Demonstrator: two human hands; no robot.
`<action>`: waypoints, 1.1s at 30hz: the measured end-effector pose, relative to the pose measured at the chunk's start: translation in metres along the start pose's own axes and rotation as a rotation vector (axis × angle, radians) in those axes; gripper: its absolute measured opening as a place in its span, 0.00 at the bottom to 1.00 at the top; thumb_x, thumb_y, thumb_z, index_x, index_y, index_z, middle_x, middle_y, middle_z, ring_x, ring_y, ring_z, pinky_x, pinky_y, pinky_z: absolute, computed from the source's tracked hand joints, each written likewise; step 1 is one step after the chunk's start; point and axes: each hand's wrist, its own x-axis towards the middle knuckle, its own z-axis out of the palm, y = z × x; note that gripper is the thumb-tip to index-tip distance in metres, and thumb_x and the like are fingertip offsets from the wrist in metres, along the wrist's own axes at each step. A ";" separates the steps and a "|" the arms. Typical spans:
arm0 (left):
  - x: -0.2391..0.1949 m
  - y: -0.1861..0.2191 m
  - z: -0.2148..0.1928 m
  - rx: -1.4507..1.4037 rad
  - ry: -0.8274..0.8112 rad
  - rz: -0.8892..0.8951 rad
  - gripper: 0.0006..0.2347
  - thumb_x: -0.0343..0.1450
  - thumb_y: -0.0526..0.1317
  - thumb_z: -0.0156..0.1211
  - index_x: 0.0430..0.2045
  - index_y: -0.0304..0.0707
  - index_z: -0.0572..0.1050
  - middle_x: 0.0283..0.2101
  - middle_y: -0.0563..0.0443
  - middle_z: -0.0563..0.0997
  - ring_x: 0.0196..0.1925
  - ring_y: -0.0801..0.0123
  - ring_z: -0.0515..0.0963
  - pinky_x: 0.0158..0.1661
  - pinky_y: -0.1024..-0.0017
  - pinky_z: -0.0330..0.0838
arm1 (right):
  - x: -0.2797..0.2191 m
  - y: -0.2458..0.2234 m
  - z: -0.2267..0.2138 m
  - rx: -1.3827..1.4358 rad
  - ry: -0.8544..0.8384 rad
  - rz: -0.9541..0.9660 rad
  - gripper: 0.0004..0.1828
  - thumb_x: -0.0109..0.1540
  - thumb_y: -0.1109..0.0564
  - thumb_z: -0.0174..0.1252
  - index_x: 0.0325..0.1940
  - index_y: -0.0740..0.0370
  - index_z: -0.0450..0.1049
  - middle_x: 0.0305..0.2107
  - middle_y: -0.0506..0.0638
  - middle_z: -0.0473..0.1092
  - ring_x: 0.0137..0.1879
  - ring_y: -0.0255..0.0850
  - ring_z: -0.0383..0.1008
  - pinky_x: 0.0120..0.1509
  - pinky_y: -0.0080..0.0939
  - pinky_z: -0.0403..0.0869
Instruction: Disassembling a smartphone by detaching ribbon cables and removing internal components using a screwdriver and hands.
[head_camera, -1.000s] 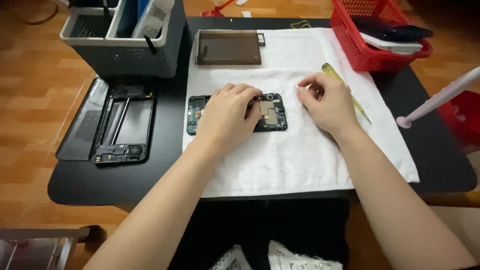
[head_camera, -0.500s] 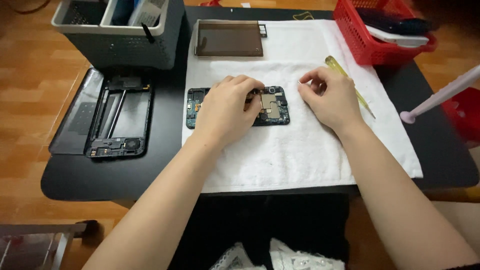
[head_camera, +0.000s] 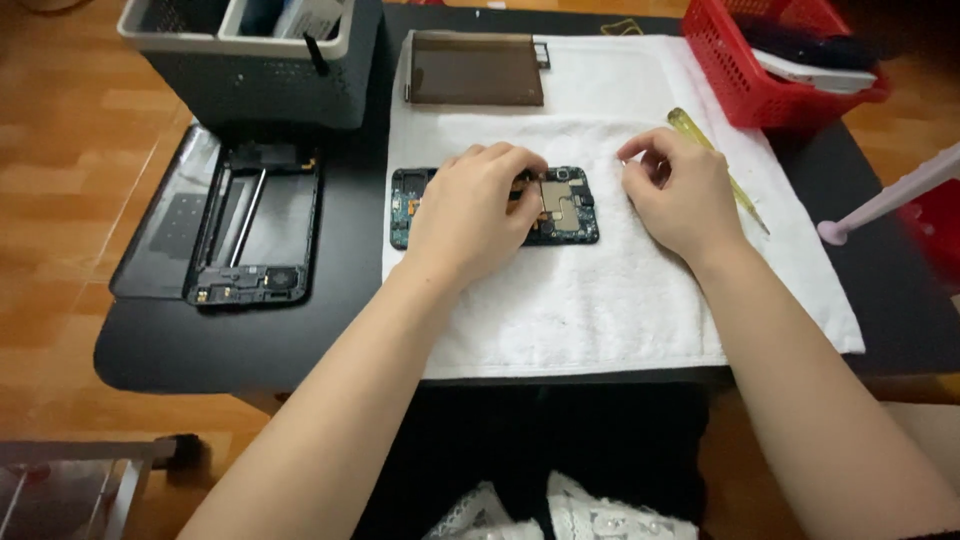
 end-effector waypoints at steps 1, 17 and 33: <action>0.000 0.000 0.000 0.000 0.002 0.002 0.10 0.73 0.38 0.55 0.46 0.42 0.79 0.44 0.49 0.84 0.53 0.54 0.81 0.59 0.50 0.68 | -0.001 -0.001 -0.001 -0.014 0.005 -0.018 0.09 0.62 0.57 0.58 0.45 0.50 0.81 0.25 0.46 0.71 0.32 0.40 0.74 0.41 0.41 0.73; 0.003 -0.002 0.005 0.017 0.021 -0.008 0.10 0.71 0.39 0.52 0.41 0.44 0.80 0.43 0.55 0.85 0.46 0.57 0.78 0.42 0.57 0.70 | -0.004 -0.013 -0.010 0.069 -0.048 0.009 0.13 0.60 0.63 0.51 0.40 0.53 0.80 0.25 0.41 0.68 0.31 0.31 0.63 0.42 0.34 0.67; 0.002 0.007 -0.008 0.027 -0.030 -0.008 0.09 0.72 0.38 0.57 0.44 0.41 0.80 0.43 0.47 0.84 0.53 0.52 0.81 0.56 0.52 0.71 | 0.002 -0.007 -0.001 -0.009 0.016 -0.052 0.10 0.61 0.60 0.56 0.44 0.58 0.81 0.26 0.56 0.72 0.35 0.49 0.75 0.42 0.49 0.73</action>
